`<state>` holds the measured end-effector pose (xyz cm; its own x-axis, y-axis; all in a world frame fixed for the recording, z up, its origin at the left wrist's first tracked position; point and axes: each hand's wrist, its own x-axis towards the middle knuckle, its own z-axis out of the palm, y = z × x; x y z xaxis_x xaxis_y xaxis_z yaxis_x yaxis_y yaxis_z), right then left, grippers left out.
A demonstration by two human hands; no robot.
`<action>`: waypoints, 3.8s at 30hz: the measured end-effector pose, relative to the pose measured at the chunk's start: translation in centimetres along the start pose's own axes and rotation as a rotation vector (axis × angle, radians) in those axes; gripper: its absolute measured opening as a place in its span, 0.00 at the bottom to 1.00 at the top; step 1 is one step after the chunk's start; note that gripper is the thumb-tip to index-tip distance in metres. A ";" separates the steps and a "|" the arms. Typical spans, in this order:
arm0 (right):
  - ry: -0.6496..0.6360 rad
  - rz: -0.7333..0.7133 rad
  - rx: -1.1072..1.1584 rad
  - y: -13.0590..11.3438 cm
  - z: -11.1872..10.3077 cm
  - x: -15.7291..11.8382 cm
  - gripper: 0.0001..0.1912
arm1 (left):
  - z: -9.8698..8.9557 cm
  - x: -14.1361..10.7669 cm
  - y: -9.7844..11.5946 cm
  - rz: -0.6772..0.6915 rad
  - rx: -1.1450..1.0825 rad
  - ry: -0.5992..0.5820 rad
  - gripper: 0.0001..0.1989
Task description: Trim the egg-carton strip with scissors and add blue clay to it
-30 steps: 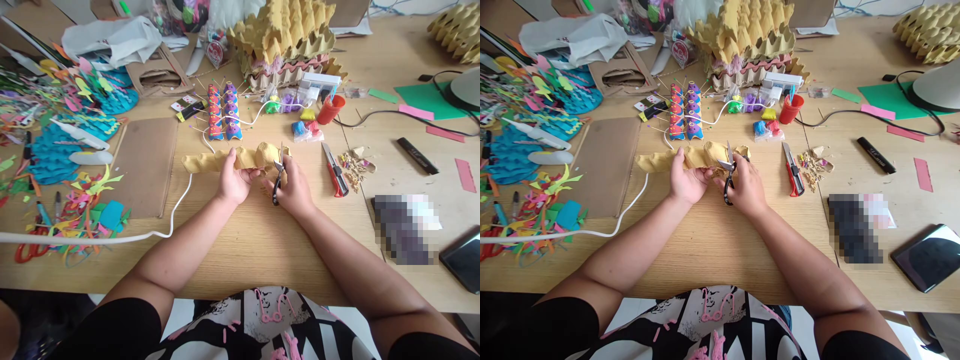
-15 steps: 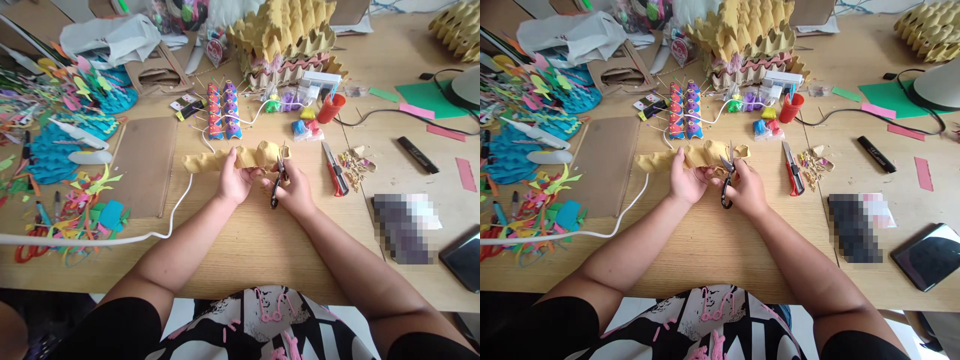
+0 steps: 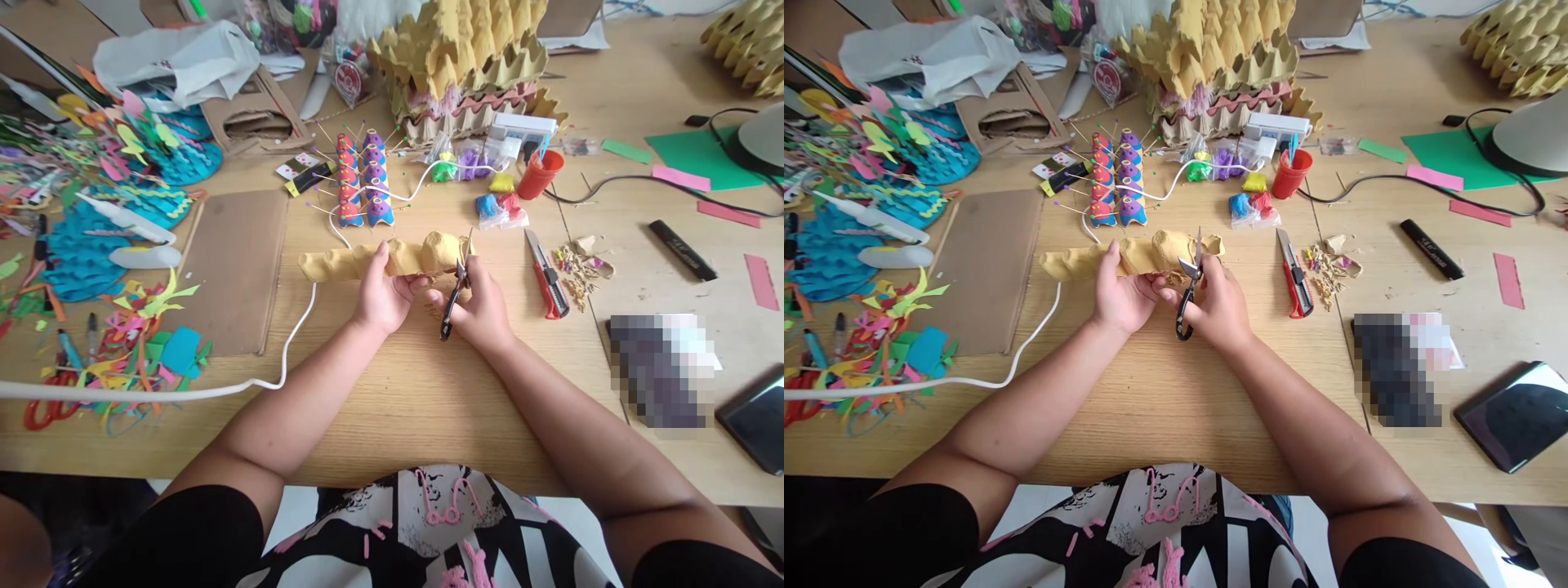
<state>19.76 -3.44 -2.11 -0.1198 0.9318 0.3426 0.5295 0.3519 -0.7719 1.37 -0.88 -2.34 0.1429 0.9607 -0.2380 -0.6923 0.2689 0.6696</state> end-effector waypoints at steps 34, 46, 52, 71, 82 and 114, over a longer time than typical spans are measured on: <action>-0.014 0.100 -0.076 -0.1 -0.1 0.2 0.21 | 0.6 0.2 0.4 0.102 0.014 0.082 0.23; -0.013 0.102 -0.151 -0.2 -0.3 0.4 0.18 | 1.0 -0.1 0.7 0.163 -0.005 0.111 0.21; -0.018 0.147 -0.149 -0.1 -0.4 0.4 0.18 | 1.0 0.1 0.8 0.161 -0.004 0.099 0.22; -0.076 0.175 -0.009 -0.6 -0.3 -0.2 0.23 | 0.3 0.4 0.8 0.146 0.027 0.117 0.23; -0.083 0.180 -0.159 -1.3 -0.4 -0.1 0.25 | 0.2 0.5 0.9 0.100 0.017 0.066 0.25; -0.010 0.068 -0.332 -1.0 -0.9 0.2 0.28 | 0.0 0.4 1.9 -0.007 -0.180 -0.009 0.21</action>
<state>19.97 -3.68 -0.78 -0.0822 0.9536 0.2898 0.7811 0.2423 -0.5755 0.06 0.03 -1.16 0.1539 0.9595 -0.2358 -0.8068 0.2598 0.5307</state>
